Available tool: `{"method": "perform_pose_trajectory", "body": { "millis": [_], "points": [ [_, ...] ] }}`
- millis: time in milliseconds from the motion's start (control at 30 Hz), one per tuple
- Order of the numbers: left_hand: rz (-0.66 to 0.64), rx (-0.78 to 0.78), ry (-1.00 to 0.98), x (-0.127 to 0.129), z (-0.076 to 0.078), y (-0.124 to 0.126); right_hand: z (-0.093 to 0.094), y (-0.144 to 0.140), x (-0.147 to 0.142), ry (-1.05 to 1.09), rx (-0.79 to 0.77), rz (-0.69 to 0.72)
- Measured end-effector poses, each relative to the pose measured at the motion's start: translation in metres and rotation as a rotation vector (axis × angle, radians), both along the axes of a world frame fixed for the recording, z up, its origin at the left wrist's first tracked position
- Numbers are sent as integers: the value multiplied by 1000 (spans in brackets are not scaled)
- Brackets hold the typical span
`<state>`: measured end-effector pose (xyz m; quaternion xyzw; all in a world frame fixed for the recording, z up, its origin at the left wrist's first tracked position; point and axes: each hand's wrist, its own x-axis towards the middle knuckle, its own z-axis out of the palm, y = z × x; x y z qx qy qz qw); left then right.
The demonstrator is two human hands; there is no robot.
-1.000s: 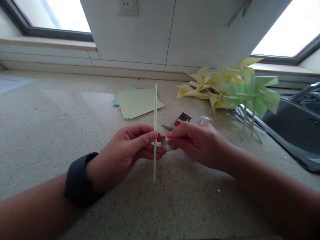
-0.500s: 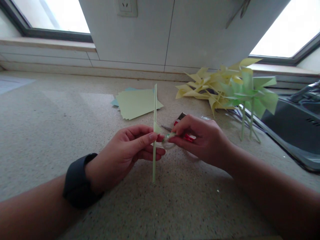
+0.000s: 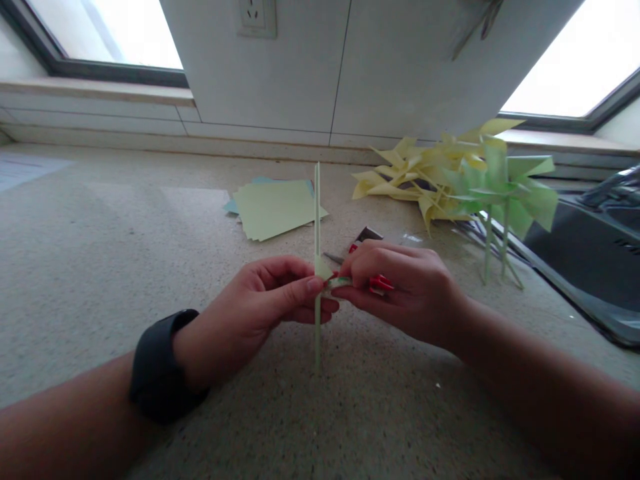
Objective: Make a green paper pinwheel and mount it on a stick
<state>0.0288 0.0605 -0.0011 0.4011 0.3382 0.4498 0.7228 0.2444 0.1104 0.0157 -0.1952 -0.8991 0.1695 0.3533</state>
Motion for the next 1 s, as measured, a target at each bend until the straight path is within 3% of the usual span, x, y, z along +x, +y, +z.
{"method": "perform_pose_trajectory", "body": {
  "millis": [267,400,533,767,1000],
  "points": [
    [15,-1,-22,0,1,-1,-1,0,0,23,-1,-33],
    [55,-15,-62,1,1,-1,-3,2,3,56,-242,-16],
    [68,-29,-84,2,2,-1,2,6,6,-21,-507,103],
    [36,-7,-88,0,0,-1,9,8,3,-94,-570,263],
    [2,2,-105,0,-1,-1,9,5,2,-70,-640,289]
  ]
}}
